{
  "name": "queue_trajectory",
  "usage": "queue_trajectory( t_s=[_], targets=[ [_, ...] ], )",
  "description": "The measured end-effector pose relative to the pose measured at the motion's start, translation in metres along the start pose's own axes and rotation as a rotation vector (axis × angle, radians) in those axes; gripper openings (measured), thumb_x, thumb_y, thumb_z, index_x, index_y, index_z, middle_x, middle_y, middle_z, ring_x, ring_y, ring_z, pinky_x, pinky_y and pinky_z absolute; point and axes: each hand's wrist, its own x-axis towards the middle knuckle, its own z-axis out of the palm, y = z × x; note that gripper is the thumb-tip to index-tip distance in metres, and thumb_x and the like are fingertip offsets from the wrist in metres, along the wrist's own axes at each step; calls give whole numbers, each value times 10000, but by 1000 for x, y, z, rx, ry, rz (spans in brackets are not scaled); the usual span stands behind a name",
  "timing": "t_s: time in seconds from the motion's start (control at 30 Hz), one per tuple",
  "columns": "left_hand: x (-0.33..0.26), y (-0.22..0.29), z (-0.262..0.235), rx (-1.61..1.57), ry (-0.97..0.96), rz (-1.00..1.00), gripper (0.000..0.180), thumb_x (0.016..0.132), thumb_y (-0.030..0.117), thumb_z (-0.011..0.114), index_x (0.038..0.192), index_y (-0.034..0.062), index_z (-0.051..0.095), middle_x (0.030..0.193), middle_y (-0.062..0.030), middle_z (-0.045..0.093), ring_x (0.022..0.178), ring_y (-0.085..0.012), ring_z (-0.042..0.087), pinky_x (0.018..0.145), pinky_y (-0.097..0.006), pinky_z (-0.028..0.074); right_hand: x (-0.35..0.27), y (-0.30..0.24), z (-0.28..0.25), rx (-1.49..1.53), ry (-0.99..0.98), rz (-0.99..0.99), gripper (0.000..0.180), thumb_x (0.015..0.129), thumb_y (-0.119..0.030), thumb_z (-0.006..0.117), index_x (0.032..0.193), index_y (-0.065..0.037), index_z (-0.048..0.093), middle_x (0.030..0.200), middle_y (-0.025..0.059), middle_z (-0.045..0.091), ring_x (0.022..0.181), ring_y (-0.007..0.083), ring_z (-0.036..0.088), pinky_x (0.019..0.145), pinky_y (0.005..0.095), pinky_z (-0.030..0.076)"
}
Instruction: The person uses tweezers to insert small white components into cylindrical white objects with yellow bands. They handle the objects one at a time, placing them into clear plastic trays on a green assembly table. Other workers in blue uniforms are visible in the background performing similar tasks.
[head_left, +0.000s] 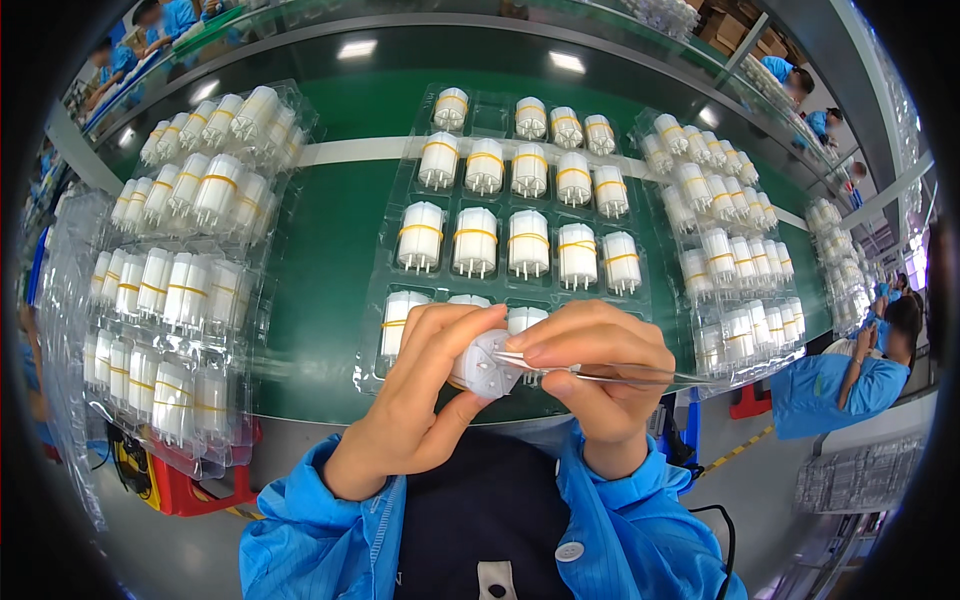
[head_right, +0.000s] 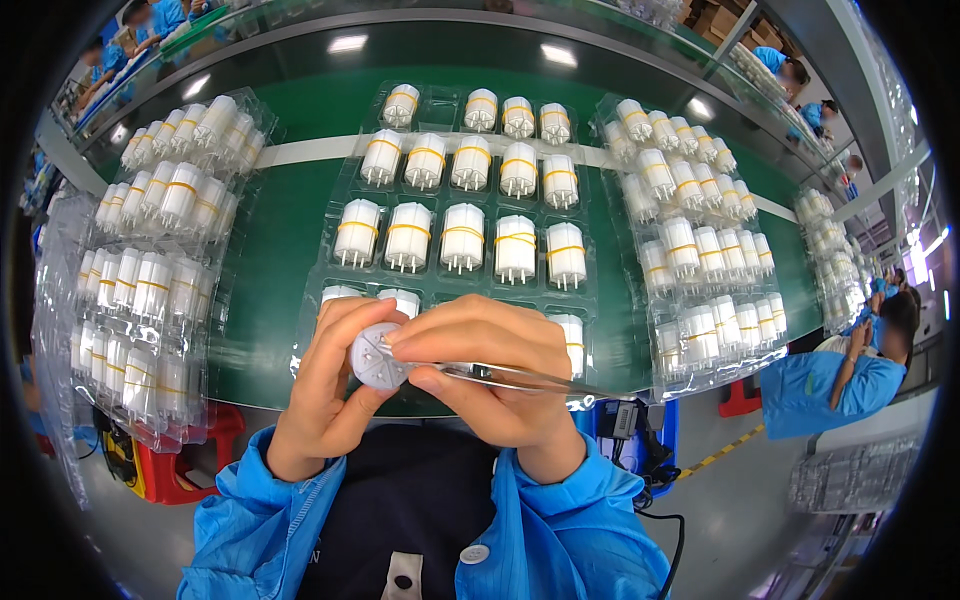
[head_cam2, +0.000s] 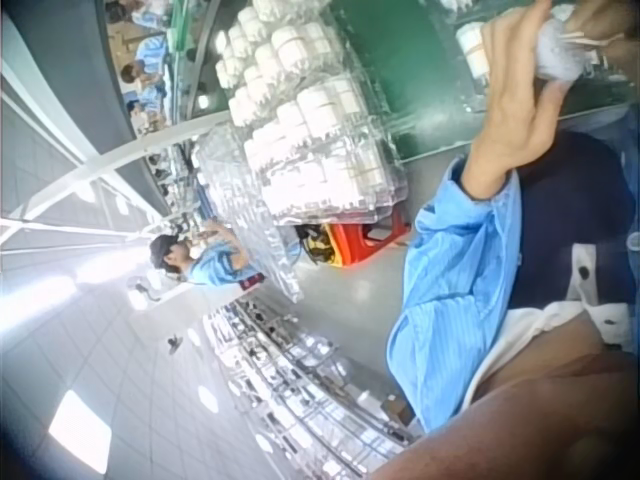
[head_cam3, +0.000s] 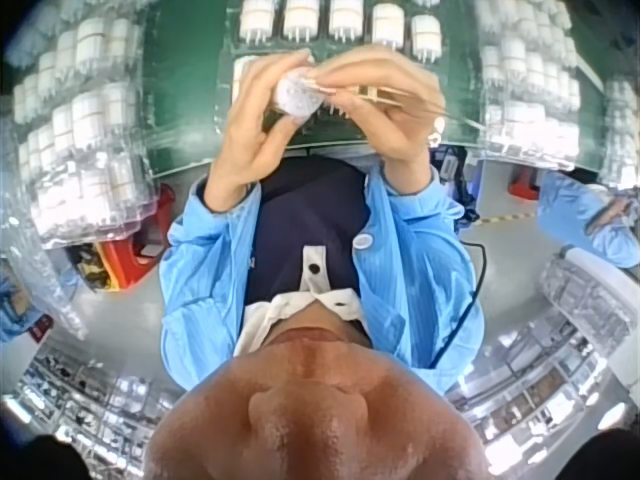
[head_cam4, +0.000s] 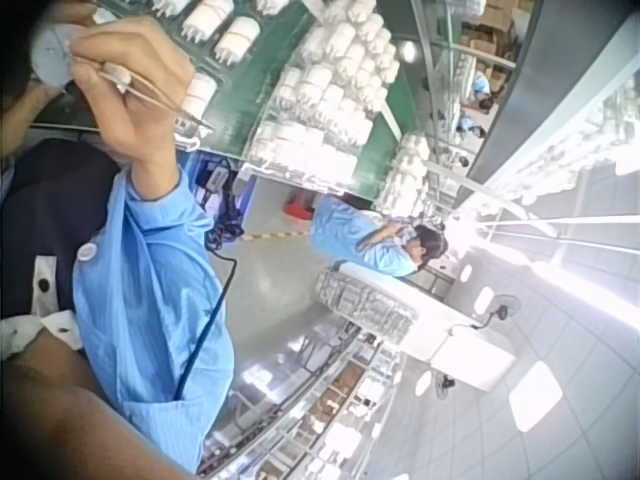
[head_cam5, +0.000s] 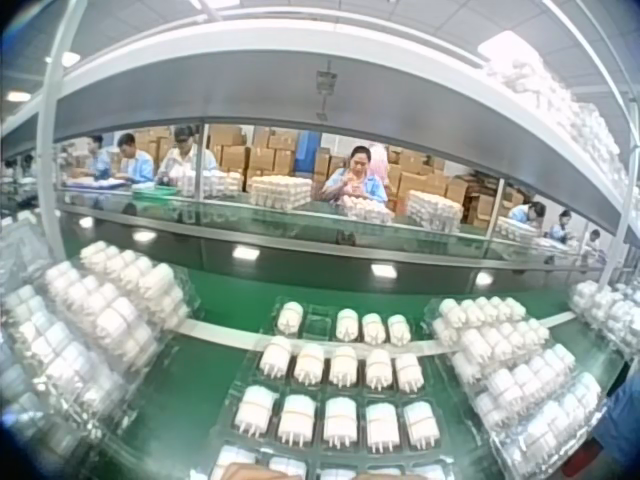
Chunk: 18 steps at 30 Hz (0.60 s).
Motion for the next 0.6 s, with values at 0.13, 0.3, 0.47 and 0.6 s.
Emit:
queue_trajectory(
  t_s=[0.13, 0.3, 0.47, 0.6],
  targets=[
    [1, 1, -1, 8, -8, 7, 610, 738, -38, 636, 1322, -48, 461, 1221, -209, 501, 1090, -368, 483, 950, -419, 387, 1, -2, 0, 8, -4, 11, 173, 721, 22, 726, 894, 19, 713, 891, 168, 708, 813, 265, 695, 707, 325, 559],
    [1, 3, -1, 12, -16, 14, 594, 755, -23, 638, 1319, -53, 455, 1204, -203, 512, 1073, -342, 492, 939, -408, 397, -1, 0, 1, 19, 16, -14, 152, 733, 27, 721, 883, 12, 709, 895, 165, 710, 810, 259, 696, 704, 321, 558],
    [0, 2, 1, 10, 16, -6, 622, 723, -40, 647, 1321, -44, 474, 1212, -204, 512, 1066, -359, 488, 930, -419, 396, -4, -2, 6, 47, 86, 82, 133, 753, 31, 712, 885, 11, 702, 879, 156, 711, 789, 242, 691, 699, 304, 550],
    [2, 1, 1, 101, 32, 48, 627, 696, -60, 648, 1303, -42, 496, 1191, -199, 521, 1046, -354, 496, 913, -418, 401, -3, 0, 5, 16, 85, 72, 125, 763, 33, 705, 886, 11, 700, 859, 141, 710, 768, 229, 684, 693, 290, 542]
  ],
)
